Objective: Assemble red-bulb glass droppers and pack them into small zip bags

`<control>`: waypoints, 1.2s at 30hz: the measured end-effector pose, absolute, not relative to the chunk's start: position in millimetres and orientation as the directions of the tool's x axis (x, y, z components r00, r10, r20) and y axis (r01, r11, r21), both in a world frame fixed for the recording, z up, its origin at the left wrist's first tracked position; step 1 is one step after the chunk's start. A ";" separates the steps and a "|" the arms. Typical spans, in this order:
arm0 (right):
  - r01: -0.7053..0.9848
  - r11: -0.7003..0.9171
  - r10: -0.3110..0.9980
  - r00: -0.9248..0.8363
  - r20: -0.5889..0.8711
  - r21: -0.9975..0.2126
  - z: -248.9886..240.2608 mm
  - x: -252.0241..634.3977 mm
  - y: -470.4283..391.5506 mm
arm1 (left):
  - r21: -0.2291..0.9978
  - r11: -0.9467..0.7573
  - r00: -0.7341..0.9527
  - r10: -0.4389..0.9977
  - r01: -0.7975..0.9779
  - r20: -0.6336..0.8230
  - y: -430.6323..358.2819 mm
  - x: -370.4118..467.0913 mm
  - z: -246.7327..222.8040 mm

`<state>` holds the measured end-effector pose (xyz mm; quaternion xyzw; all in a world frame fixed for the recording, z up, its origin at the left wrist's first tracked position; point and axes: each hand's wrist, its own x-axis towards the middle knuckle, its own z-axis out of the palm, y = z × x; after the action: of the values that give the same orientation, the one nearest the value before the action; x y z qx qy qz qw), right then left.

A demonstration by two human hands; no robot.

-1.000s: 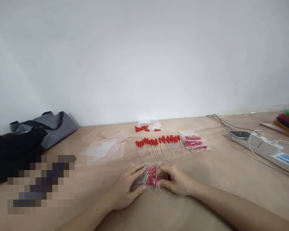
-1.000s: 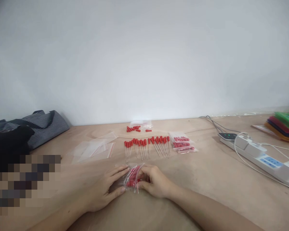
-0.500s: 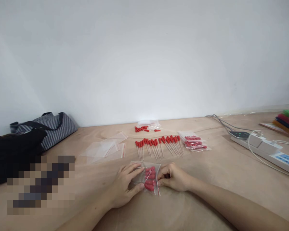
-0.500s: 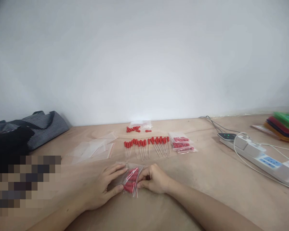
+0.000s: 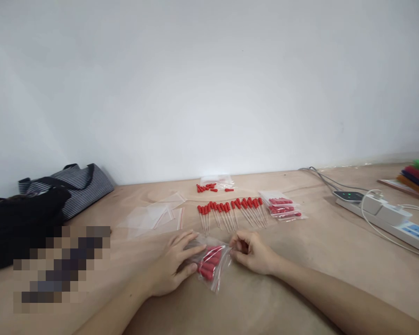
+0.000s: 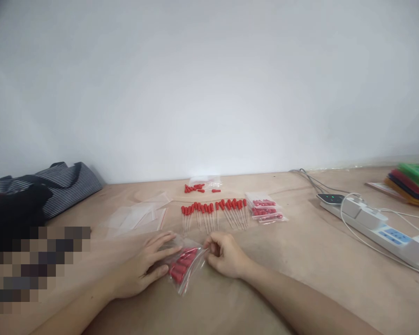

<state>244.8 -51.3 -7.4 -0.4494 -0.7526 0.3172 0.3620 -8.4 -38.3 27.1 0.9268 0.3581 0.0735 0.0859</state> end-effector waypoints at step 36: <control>0.623 0.774 0.386 -0.610 0.692 0.117 -16.3 226.6 -21.3 | -0.266 -0.823 0.722 0.228 0.501 0.654 -25.5 -17.9 5.7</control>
<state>226.6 -21.3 -16.3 -0.2867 -0.8798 -0.1758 0.3360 -17.9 -25.5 5.7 0.9019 0.2020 0.3136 -0.2179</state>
